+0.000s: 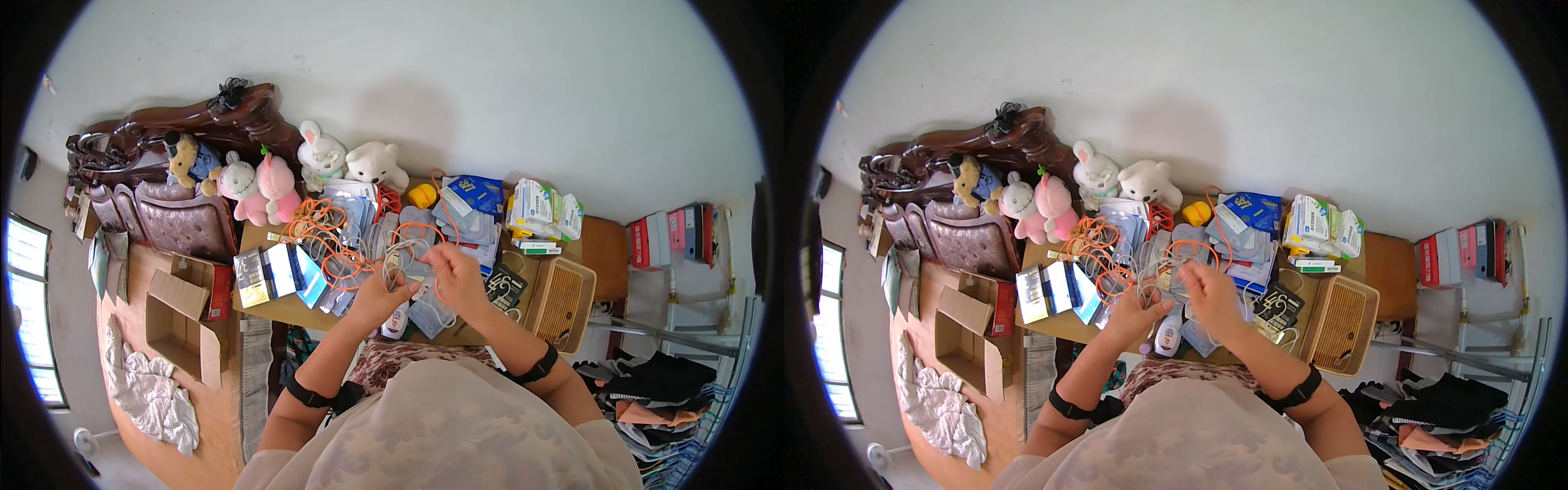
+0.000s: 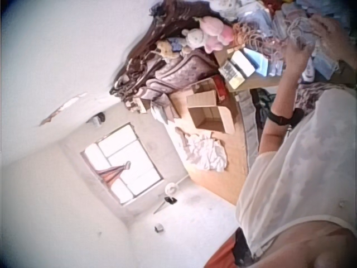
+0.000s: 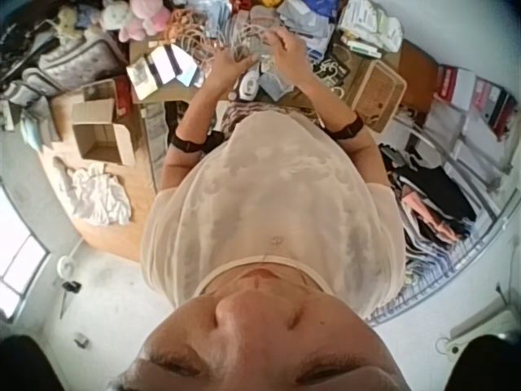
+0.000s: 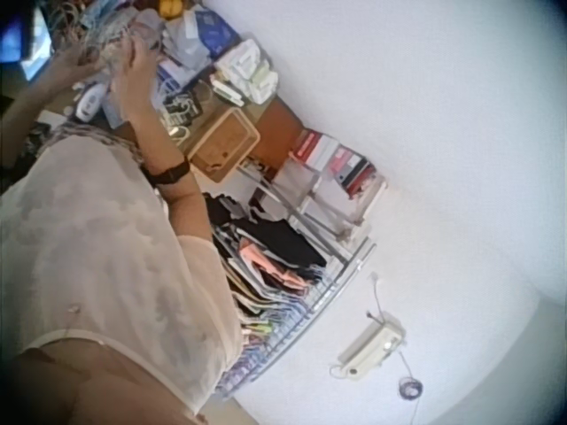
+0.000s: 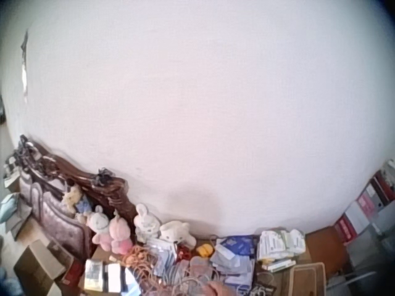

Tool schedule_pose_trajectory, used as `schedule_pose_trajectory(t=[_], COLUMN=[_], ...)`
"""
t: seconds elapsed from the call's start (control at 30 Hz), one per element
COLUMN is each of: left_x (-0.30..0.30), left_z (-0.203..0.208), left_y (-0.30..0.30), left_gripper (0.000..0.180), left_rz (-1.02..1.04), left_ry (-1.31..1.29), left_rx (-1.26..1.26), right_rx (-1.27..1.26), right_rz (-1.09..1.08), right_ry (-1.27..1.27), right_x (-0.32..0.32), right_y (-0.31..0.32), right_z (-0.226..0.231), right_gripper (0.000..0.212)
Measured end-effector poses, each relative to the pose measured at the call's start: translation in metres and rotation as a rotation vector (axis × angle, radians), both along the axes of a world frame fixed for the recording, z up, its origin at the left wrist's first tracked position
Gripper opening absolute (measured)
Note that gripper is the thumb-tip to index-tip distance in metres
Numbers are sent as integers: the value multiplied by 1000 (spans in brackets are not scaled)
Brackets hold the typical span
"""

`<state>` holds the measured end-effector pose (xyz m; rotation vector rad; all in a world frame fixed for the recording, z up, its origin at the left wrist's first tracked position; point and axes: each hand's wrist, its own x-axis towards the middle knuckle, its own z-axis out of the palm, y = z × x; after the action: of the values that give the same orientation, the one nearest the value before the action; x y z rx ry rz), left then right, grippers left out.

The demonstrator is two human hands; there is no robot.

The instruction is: The person picks up, sorts, and organizes several product boxes and bundled cables on a table next to a bed.

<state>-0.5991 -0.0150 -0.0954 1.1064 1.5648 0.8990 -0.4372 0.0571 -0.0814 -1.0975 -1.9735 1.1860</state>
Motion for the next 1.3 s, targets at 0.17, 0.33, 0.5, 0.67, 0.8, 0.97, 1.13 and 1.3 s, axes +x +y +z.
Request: schedule_pose_trajectory(t=[0.17, 0.33, 0.5, 0.67, 0.8, 0.97, 1.13, 1.3], left_x=[1, 6, 12, 12, -74, -56, -6, -14], left_z=[-3, -2, -21, 2, -25, -19, 17, 8], left_y=[-2, 0, -1, 1, 0, 8, -2, -3], left_gripper=[27, 32, 35, 35, 32, 34, 43, 51], left_rz=[247, 366, 367, 518, 464, 239, -278, 83], left_ry=[-343, -515, -290, -921, -1235, 411, 31, -334], left_rx=[-10, -69, 47, 44, 352, 315, 134, 125], right_rx=[2, 9, 35, -47, 12, 52, 141, -129], right_rz=[-2, 171, 185, 192, 405, 375, 206, 100], right_ry=[67, -169, -257, -199, -236, -10, 114, 83], right_x=[4, -9, -17, -23, -9, -6, -10, -4], right_y=[8, -15, -21, -26, -22, 1, 21, 9], right_z=[-12, -6, -16, -20, -13, 26, 12, 6], right_gripper=[15, 17, 20, 23, 23, 17, 9, 10])
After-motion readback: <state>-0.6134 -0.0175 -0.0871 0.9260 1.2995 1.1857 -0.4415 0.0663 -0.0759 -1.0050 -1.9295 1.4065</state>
